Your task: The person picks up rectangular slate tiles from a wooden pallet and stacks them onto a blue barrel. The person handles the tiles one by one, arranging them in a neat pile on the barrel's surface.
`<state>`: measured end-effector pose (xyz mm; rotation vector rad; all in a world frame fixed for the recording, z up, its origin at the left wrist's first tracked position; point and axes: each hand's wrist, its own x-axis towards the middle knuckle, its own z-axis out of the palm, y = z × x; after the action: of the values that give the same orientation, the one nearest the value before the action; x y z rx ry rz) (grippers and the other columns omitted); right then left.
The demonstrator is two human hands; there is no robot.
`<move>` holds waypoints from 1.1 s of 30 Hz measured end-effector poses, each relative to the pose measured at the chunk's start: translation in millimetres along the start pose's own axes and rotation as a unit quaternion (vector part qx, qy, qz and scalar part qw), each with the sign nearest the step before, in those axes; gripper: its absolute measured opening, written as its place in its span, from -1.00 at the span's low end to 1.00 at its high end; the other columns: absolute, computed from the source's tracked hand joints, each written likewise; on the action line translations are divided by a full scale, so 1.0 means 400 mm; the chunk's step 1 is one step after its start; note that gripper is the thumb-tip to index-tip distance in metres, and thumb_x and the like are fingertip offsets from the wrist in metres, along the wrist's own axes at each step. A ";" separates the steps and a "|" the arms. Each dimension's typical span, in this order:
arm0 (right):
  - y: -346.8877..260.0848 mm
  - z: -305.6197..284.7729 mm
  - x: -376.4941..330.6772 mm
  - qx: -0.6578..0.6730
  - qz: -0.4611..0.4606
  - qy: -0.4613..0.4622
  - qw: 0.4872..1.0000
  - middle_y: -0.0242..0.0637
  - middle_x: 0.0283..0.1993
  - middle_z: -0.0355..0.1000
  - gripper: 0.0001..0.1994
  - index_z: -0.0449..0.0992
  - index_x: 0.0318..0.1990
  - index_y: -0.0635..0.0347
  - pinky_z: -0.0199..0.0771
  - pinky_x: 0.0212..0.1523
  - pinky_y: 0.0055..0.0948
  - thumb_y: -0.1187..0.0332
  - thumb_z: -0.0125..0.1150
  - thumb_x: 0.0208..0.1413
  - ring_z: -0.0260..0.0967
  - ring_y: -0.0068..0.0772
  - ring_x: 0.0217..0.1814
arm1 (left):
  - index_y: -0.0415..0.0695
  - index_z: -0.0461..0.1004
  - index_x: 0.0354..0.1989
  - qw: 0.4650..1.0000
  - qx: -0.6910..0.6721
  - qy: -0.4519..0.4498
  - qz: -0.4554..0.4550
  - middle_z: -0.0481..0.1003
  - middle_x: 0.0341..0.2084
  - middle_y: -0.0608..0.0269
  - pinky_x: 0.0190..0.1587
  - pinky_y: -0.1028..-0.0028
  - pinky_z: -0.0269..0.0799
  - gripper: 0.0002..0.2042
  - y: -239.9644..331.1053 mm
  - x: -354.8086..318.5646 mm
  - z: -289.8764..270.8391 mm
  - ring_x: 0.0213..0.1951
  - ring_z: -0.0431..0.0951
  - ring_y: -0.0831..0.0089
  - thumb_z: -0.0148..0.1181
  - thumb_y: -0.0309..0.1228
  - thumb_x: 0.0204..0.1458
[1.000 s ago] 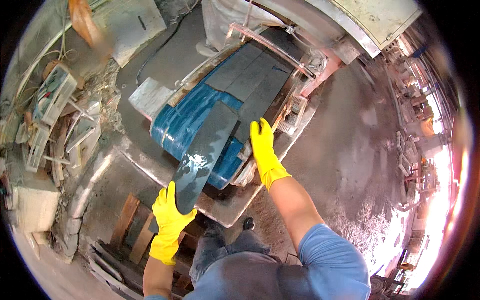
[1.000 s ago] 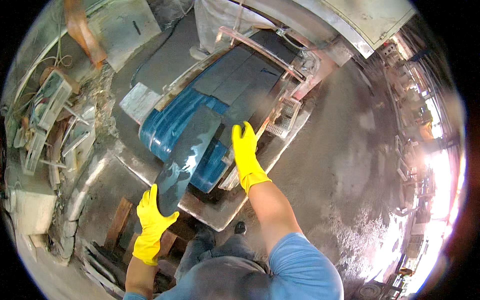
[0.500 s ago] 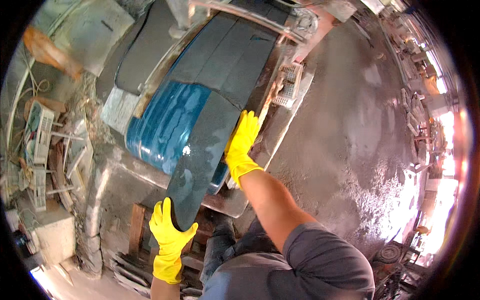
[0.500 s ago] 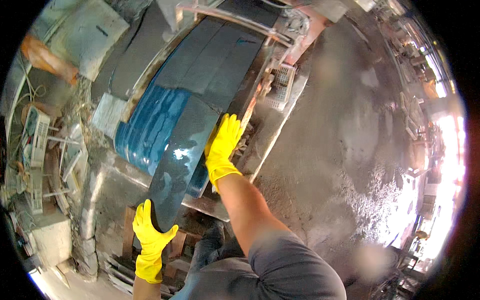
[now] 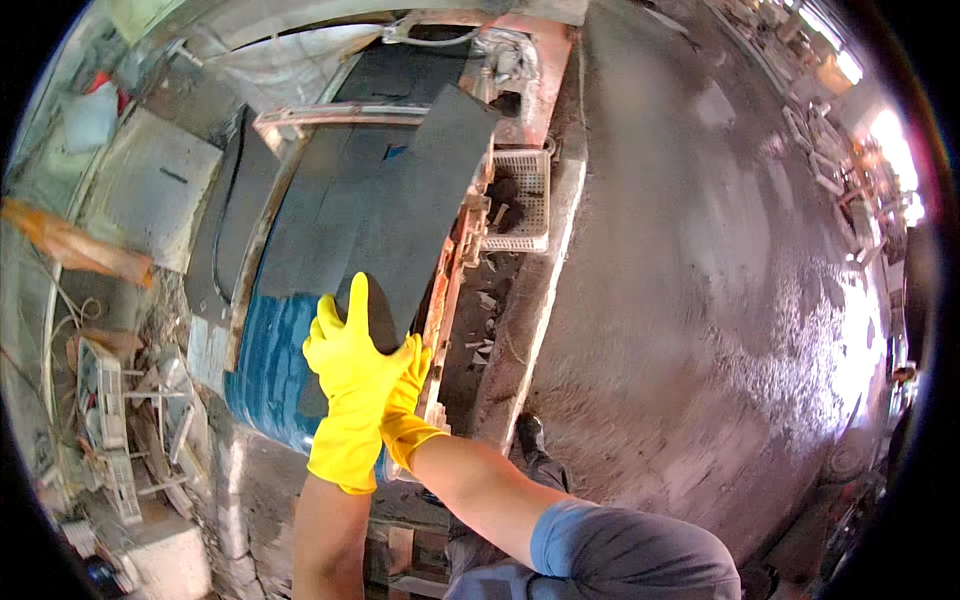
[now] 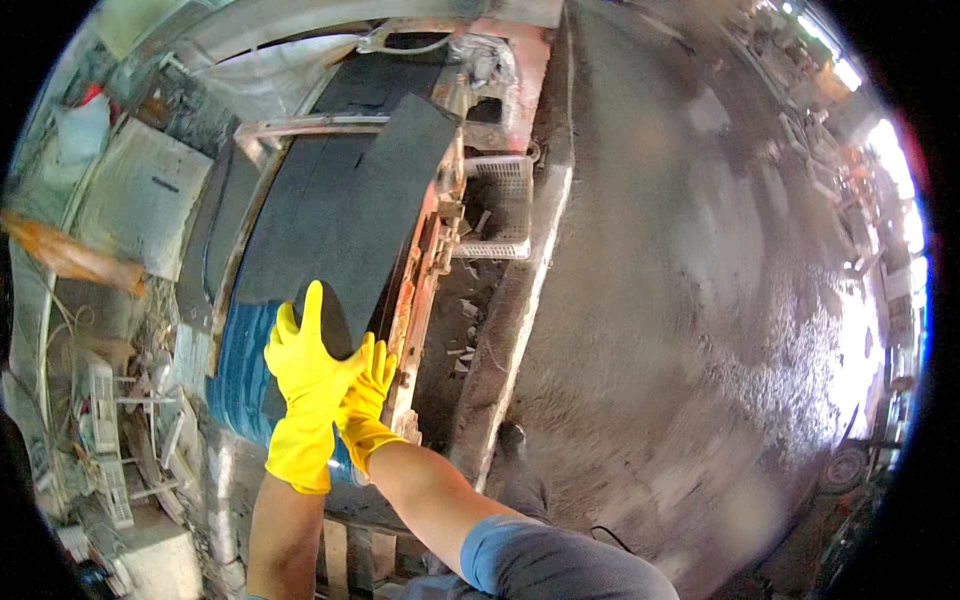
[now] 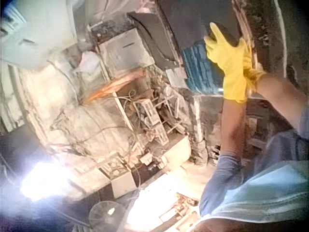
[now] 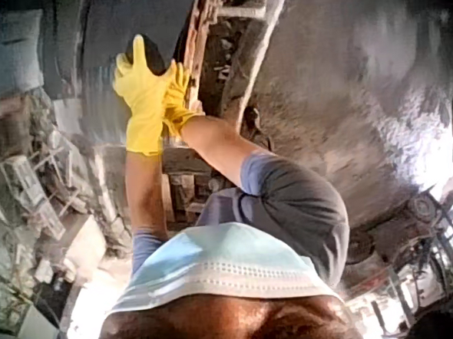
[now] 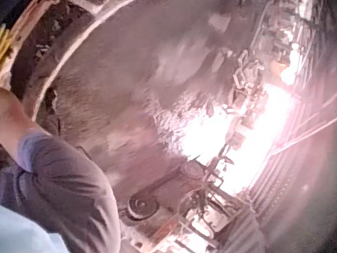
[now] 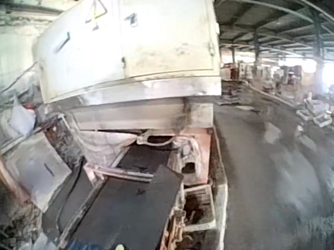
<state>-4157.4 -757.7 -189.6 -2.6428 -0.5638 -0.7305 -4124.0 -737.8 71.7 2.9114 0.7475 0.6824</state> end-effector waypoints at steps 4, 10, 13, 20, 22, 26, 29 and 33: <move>-0.011 -0.184 0.099 0.247 0.143 -0.220 0.933 0.00 0.67 0.04 -0.21 0.14 0.58 0.06 -0.31 0.65 0.28 0.08 0.23 0.24 -0.09 0.25 0.69 | 0.20 0.38 0.48 0.994 0.003 -0.111 -0.017 0.39 0.30 -0.30 0.16 -0.01 0.50 0.07 0.045 0.118 0.048 0.14 0.53 -0.25 0.72 -0.05 -0.40; -0.021 -0.189 0.110 0.252 0.149 -0.132 0.947 0.03 0.59 0.17 -0.28 0.31 0.50 0.08 -0.19 0.60 0.33 0.14 0.29 0.17 0.05 0.29 0.61 | 0.19 0.39 0.47 0.990 0.043 -0.136 0.003 0.39 0.32 -0.31 0.24 -0.01 0.44 0.07 0.014 0.132 -0.023 0.21 0.49 -0.27 0.73 -0.08 -0.42; -0.022 -0.157 0.096 0.223 0.150 -0.151 0.951 0.01 0.60 0.18 -0.31 0.33 0.48 0.10 -0.21 0.62 0.33 0.10 0.22 0.21 0.04 0.26 0.63 | 0.16 0.41 0.45 0.994 -0.055 -0.091 0.013 0.44 0.25 -0.37 0.23 -0.02 0.46 0.07 -0.046 0.071 -0.003 0.16 0.52 -0.31 0.74 -0.08 -0.44; -0.014 -0.097 0.038 0.160 0.065 -0.145 0.974 -0.02 0.69 0.01 -0.37 0.25 0.52 0.19 -0.40 0.70 0.23 0.13 0.01 0.35 -0.19 0.18 0.75 | 0.02 0.44 0.43 0.977 -0.167 -0.114 -0.073 0.46 0.23 -0.34 0.30 0.00 0.41 0.09 -0.234 -0.252 -0.112 0.21 0.50 -0.28 0.75 -0.08 -0.50; -0.016 -0.154 0.085 0.188 0.118 -0.223 0.949 -0.01 0.70 -0.01 -0.37 0.22 0.55 0.17 -0.43 0.71 0.20 0.14 -0.01 0.39 -0.23 0.18 0.76 | 0.00 0.42 0.45 0.951 -0.227 -0.155 -0.141 0.44 0.26 -0.25 0.34 0.02 0.37 0.11 -0.273 -0.353 -0.168 0.24 0.49 -0.21 0.75 -0.15 -0.50; -0.019 -0.166 0.089 0.202 0.080 -0.127 0.968 0.17 0.60 0.14 -0.31 0.29 0.51 0.21 -0.24 0.66 0.28 0.22 0.26 0.24 -0.02 0.37 0.65 | -0.16 0.42 0.42 0.831 -0.459 -0.153 -0.274 0.48 0.22 -0.02 0.36 0.17 0.35 0.01 -0.345 -0.574 -0.244 0.27 0.49 0.10 0.78 -0.34 -0.37; -0.026 -0.187 0.113 0.157 0.061 -0.101 0.981 0.20 0.56 0.20 -0.36 0.33 0.47 0.26 -0.19 0.66 0.26 0.20 0.24 0.28 0.03 0.38 0.63 | -0.13 0.40 0.45 0.646 -0.610 -0.163 -0.430 0.43 0.35 0.15 0.44 0.27 0.22 -0.01 -0.352 -0.652 -0.317 0.34 0.41 0.26 0.77 -0.47 -0.31; -0.020 -0.166 0.104 0.141 0.031 -0.067 0.987 0.19 0.55 0.23 -0.38 0.35 0.45 0.26 -0.14 0.65 0.23 0.19 0.24 0.30 0.07 0.35 0.62 | -0.13 0.40 0.46 0.595 -0.630 -0.150 -0.476 0.43 0.37 0.17 0.46 0.30 0.19 -0.02 -0.422 -0.740 -0.330 0.37 0.40 0.29 0.76 -0.48 -0.29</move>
<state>-4155.5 -766.8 -111.5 -2.4438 -0.5712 -0.4227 -4488.3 -735.2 43.7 1.0056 0.9816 0.2800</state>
